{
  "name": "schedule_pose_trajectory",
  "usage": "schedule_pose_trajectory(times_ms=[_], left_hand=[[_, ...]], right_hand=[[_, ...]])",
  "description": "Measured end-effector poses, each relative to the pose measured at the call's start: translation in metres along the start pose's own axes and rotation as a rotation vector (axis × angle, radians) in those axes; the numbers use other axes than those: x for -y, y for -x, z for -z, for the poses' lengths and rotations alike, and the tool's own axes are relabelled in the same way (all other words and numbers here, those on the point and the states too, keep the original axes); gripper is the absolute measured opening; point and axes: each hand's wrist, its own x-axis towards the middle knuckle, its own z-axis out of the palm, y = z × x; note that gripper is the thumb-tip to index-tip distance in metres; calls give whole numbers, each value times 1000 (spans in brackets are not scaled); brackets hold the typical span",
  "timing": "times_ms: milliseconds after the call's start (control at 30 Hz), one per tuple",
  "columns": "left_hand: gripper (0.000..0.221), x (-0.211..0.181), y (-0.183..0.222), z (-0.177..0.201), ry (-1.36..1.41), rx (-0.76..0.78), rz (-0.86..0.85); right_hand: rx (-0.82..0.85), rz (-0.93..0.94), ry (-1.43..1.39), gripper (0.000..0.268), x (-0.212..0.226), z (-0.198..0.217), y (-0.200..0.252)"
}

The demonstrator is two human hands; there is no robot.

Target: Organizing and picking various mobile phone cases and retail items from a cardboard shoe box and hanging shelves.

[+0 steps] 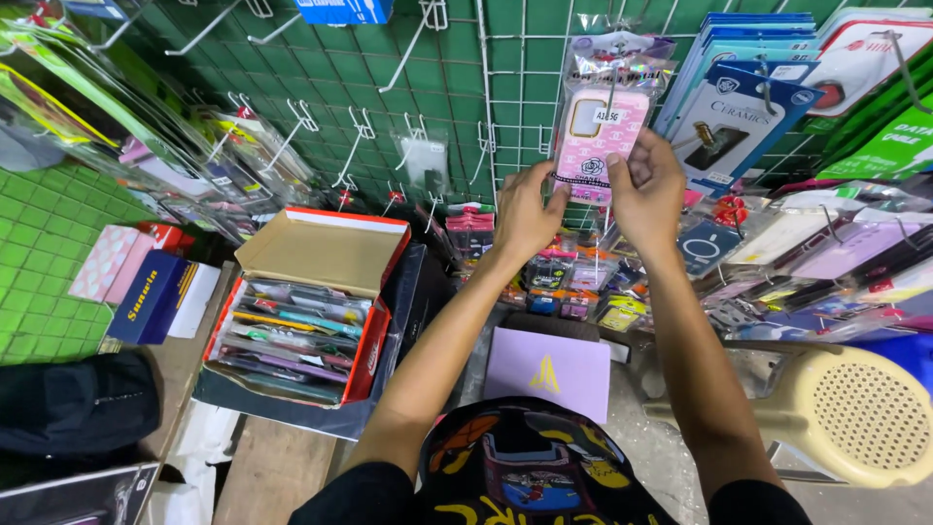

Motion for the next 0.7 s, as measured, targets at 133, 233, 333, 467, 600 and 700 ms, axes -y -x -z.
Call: schedule_pose_trajectory(times_ms=[133,233,333,467,600,700], left_hand=[[30,4,-5,-10,69,-37,60],[26,4,-8,-15,117,-59,90],[28,4,-9,-16,85,-70,113],[36,2,-1,-8,63,-133,71],[38,-1,21,9,106,-207,12],[36,-3,46,29,112,-215,4]], right_hand=[[-12,-12,-28,32,-9,-1,-3],[-22,-7,-6,30,-11,0,-2],[-24,2,2,30,-11,1,0],[-41,58,231,40,4,3,15],[-95,135,378,48,10,7,37],[-173,251,549,38,5,14,59]])
